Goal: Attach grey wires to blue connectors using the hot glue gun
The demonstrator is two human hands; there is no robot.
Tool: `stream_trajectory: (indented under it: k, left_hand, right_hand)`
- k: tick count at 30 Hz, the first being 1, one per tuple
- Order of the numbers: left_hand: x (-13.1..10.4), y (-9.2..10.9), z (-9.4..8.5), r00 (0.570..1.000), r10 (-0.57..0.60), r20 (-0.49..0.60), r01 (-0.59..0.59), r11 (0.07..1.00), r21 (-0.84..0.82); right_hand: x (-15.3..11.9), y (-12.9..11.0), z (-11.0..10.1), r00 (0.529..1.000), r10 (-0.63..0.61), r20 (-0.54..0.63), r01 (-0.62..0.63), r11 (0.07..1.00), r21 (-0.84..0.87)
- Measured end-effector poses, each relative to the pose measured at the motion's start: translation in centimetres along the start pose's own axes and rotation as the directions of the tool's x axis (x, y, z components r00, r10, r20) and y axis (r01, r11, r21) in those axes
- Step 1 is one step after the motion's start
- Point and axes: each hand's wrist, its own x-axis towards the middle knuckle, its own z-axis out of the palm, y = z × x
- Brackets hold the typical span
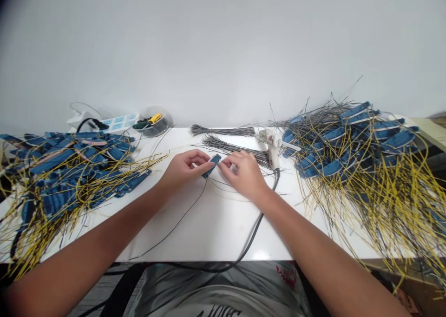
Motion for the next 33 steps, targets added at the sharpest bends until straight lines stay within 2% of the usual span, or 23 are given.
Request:
stream_trajectory:
  k: [3, 6, 10, 13, 17, 23, 28, 33]
  left_hand:
    - [0.3, -0.3, -0.1, 0.994, -0.041, 0.097, 0.058, 0.981, -0.183]
    - [0.4, -0.1, -0.3, 0.980, -0.018, 0.199, 0.080, 0.947, -0.311]
    - [0.4, 0.3, -0.6, 0.927, 0.001, 0.376, 0.167, 0.895, -0.414]
    - [0.3, 0.4, -0.7, 0.894, 0.016, 0.447, 0.220, 0.854, -0.472]
    - [0.1, 0.5, -0.7, 0.877, 0.017, 0.480, 0.267, 0.814, -0.516]
    - [0.2, 0.4, -1.0, 0.863, 0.013, 0.505, 0.280, 0.820, -0.499]
    - [0.1, 0.0, -0.9, 0.886, -0.005, 0.464, 0.275, 0.811, -0.517]
    - [0.2, -0.2, -0.6, 0.917, 0.035, 0.397, 0.184, 0.846, -0.501]
  right_hand:
    - [0.0, -0.4, -0.4, 1.000, 0.018, -0.014, -0.017, 0.996, 0.087]
    - [-0.1, -0.8, -0.8, 0.999, 0.042, -0.003, -0.041, 0.986, 0.159]
    - [-0.4, -1.2, -1.2, 0.998, 0.029, 0.051, -0.042, 0.963, 0.268]
    - [-0.5, -1.4, -1.5, 0.997, -0.009, 0.077, -0.015, 0.954, 0.301]
    - [-0.6, -1.6, -1.6, 0.994, -0.087, 0.065, 0.067, 0.962, 0.266]
    - [-0.5, -1.4, -1.6, 0.988, -0.147, 0.057, 0.138, 0.981, 0.133]
    - [-0.4, -1.4, -1.6, 0.994, -0.112, 0.004, 0.111, 0.992, 0.060]
    - [-0.6, -1.5, -1.4, 0.998, -0.027, -0.062, 0.030, 0.998, 0.055]
